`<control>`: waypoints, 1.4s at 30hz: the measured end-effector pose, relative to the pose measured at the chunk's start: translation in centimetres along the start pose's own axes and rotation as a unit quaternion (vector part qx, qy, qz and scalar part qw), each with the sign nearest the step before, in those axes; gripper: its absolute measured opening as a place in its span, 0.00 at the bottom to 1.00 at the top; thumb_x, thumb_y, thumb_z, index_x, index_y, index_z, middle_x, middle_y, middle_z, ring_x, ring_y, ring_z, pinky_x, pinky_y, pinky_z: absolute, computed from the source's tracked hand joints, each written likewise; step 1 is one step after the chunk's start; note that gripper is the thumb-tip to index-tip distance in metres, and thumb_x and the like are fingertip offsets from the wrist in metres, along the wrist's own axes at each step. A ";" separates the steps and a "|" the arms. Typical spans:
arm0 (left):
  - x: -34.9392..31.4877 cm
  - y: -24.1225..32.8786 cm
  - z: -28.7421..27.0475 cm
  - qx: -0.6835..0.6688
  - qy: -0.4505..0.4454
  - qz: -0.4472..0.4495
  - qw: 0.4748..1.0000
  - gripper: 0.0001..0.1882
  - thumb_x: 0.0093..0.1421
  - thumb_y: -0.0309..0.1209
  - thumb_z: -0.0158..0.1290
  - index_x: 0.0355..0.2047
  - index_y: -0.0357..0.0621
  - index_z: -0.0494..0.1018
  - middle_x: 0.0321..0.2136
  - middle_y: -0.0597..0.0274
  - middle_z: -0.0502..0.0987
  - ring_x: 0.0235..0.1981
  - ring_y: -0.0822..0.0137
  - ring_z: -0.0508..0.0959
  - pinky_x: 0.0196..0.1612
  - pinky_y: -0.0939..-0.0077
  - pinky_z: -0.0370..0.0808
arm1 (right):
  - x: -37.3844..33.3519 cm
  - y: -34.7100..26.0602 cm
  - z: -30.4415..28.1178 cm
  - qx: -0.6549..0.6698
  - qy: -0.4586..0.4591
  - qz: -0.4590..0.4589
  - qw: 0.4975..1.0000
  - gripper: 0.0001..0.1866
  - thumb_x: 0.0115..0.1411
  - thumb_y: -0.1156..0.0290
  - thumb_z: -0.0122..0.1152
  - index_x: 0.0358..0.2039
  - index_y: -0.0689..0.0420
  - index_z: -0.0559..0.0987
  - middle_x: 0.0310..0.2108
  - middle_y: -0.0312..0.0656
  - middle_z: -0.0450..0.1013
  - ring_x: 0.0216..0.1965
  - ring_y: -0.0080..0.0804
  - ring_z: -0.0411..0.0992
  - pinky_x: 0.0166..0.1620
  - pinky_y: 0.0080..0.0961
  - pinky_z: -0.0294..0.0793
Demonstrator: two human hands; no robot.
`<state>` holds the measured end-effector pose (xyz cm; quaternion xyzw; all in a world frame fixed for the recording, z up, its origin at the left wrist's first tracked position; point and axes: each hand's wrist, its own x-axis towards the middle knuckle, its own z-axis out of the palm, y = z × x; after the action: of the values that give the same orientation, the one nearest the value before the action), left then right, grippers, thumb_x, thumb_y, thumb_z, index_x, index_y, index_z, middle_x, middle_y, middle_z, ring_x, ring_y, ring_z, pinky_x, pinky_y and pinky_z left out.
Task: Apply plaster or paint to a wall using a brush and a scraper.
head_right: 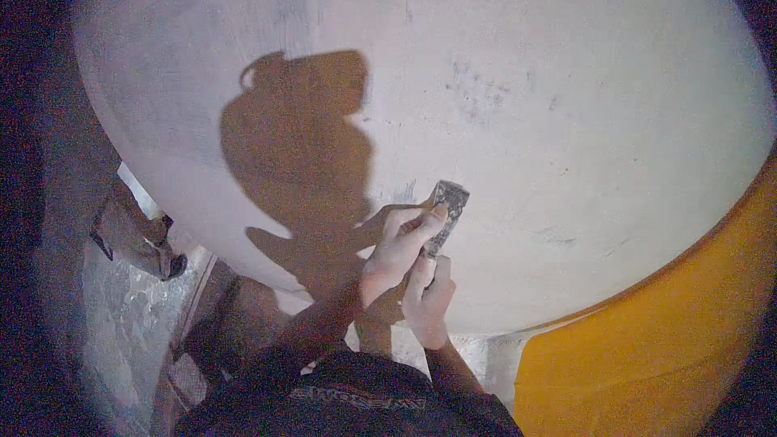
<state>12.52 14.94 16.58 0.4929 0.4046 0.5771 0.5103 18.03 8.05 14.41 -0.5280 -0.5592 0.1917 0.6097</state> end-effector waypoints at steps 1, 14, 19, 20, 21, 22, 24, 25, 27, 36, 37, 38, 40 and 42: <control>0.1 -0.7 -0.3 -0.002 -0.007 0.003 1.000 0.17 0.60 0.43 0.50 0.25 0.40 0.73 0.19 0.75 0.66 0.23 0.82 0.63 0.25 0.84 0.62 | -0.3 0.9 0.1 -0.015 0.013 -0.023 1.000 0.15 0.65 0.65 0.39 0.26 0.62 0.64 0.15 0.40 0.63 0.17 0.24 0.61 0.21 0.25 0.60; 0.8 -1.1 -2.1 -0.034 -0.099 -0.096 0.990 0.25 0.58 0.48 0.51 0.16 0.39 0.68 0.16 0.73 0.63 0.22 0.81 0.62 0.24 0.82 0.59 | -1.0 5.3 1.5 -0.117 0.019 -0.110 0.987 0.10 0.63 0.69 0.42 0.29 0.63 0.65 0.14 0.41 0.63 0.17 0.25 0.63 0.20 0.29 0.61; 2.0 2.9 -1.5 0.006 -0.105 0.005 0.994 0.24 0.59 0.45 0.51 0.14 0.39 0.67 0.14 0.76 0.61 0.18 0.82 0.59 0.19 0.81 0.55 | 1.7 2.6 1.2 0.005 -0.006 0.024 1.000 0.10 0.60 0.66 0.47 0.30 0.60 0.67 0.16 0.52 0.66 0.17 0.51 0.68 0.20 0.38 0.62; 2.2 3.4 -1.4 0.050 -0.105 0.056 0.992 0.24 0.59 0.45 0.51 0.14 0.39 0.67 0.13 0.77 0.61 0.18 0.82 0.58 0.19 0.81 0.55 | 1.4 2.7 1.2 0.004 -0.006 0.025 1.000 0.10 0.60 0.66 0.47 0.30 0.60 0.67 0.16 0.52 0.66 0.17 0.51 0.68 0.20 0.38 0.62; 2.3 2.2 -1.2 -0.019 -0.111 0.023 0.993 0.24 0.58 0.46 0.51 0.14 0.39 0.66 0.13 0.77 0.61 0.18 0.82 0.58 0.19 0.81 0.55 | 1.2 2.5 1.3 -0.020 -0.006 0.010 1.000 0.10 0.61 0.67 0.46 0.30 0.61 0.66 0.16 0.53 0.66 0.18 0.51 0.68 0.20 0.38 0.62; 2.0 0.5 -1.4 -0.018 -0.109 0.029 0.993 0.24 0.58 0.46 0.51 0.14 0.39 0.66 0.13 0.77 0.61 0.18 0.82 0.58 0.19 0.81 0.55 | 1.0 2.3 1.4 -0.042 -0.005 -0.007 0.999 0.10 0.61 0.67 0.45 0.30 0.61 0.66 0.16 0.53 0.66 0.18 0.51 0.69 0.20 0.37 0.62; 0.6 -1.5 -1.8 -0.017 -0.079 -0.015 0.997 0.25 0.58 0.47 0.51 0.14 0.40 0.66 0.13 0.77 0.61 0.18 0.82 0.59 0.19 0.81 0.55 | -0.4 3.2 1.5 -0.048 -0.009 -0.026 0.998 0.10 0.62 0.66 0.45 0.30 0.61 0.65 0.17 0.54 0.66 0.19 0.52 0.69 0.20 0.37 0.62; -0.1 -1.1 -1.9 0.009 -0.058 -0.031 0.998 0.25 0.58 0.49 0.51 0.15 0.41 0.67 0.13 0.76 0.60 0.17 0.82 0.60 0.20 0.82 0.57 | -0.9 3.4 1.4 -0.058 -0.014 -0.039 0.997 0.11 0.62 0.66 0.44 0.30 0.61 0.65 0.17 0.55 0.66 0.19 0.52 0.70 0.20 0.36 0.62; -0.1 -0.5 -1.7 0.042 -0.037 -0.046 0.997 0.25 0.58 0.49 0.51 0.15 0.42 0.67 0.13 0.75 0.61 0.18 0.82 0.60 0.20 0.82 0.57 | -0.6 4.2 1.1 -0.034 -0.022 0.001 0.999 0.11 0.62 0.65 0.44 0.30 0.61 0.65 0.17 0.55 0.66 0.19 0.53 0.70 0.20 0.36 0.62; 1.3 0.5 -2.1 0.126 -0.128 0.081 0.980 0.26 0.61 0.47 0.47 0.15 0.39 0.62 0.11 0.73 0.56 0.17 0.80 0.56 0.18 0.77 0.54 | 0.2 4.9 0.6 0.055 -0.040 -0.025 0.997 0.16 0.67 0.59 0.36 0.31 0.59 0.64 0.14 0.30 0.58 0.14 0.13 0.56 0.17 0.14 0.56; 0.9 0.8 -2.5 0.139 -0.140 0.089 0.976 0.25 0.61 0.46 0.47 0.17 0.36 0.64 0.10 0.69 0.58 0.15 0.78 0.60 0.19 0.76 0.58 | -0.1 4.4 0.3 0.121 -0.059 0.027 0.991 0.17 0.66 0.58 0.37 0.31 0.60 0.65 0.15 0.32 0.61 0.16 0.16 0.60 0.19 0.17 0.59; 0.4 0.8 -2.9 0.140 -0.144 0.085 0.976 0.25 0.61 0.46 0.47 0.17 0.36 0.64 0.10 0.69 0.58 0.15 0.78 0.60 0.19 0.76 0.58 | -0.4 3.9 0.1 0.187 -0.076 0.079 0.976 0.18 0.65 0.57 0.38 0.31 0.61 0.66 0.17 0.34 0.64 0.17 0.19 0.63 0.20 0.20 0.62; -0.4 0.9 -3.9 0.194 -0.155 0.147 0.957 0.22 0.62 0.45 0.46 0.22 0.36 0.68 0.12 0.66 0.67 0.17 0.76 0.67 0.21 0.76 0.63 | -0.4 3.1 -0.1 0.219 -0.075 0.086 0.969 0.19 0.65 0.56 0.38 0.32 0.61 0.67 0.17 0.33 0.65 0.17 0.18 0.63 0.20 0.18 0.63; -1.2 0.2 -5.6 0.226 -0.177 0.163 0.944 0.16 0.62 0.40 0.46 0.30 0.37 0.68 0.19 0.65 0.69 0.22 0.76 0.69 0.26 0.77 0.66 | -0.1 3.0 -0.4 0.254 -0.075 0.088 0.960 0.20 0.66 0.56 0.37 0.32 0.61 0.68 0.17 0.32 0.65 0.17 0.16 0.62 0.20 0.17 0.63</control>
<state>7.00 13.92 15.58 0.7490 0.3413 0.4490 0.3477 19.36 8.88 11.86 -0.3869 -0.4876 0.4190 0.6611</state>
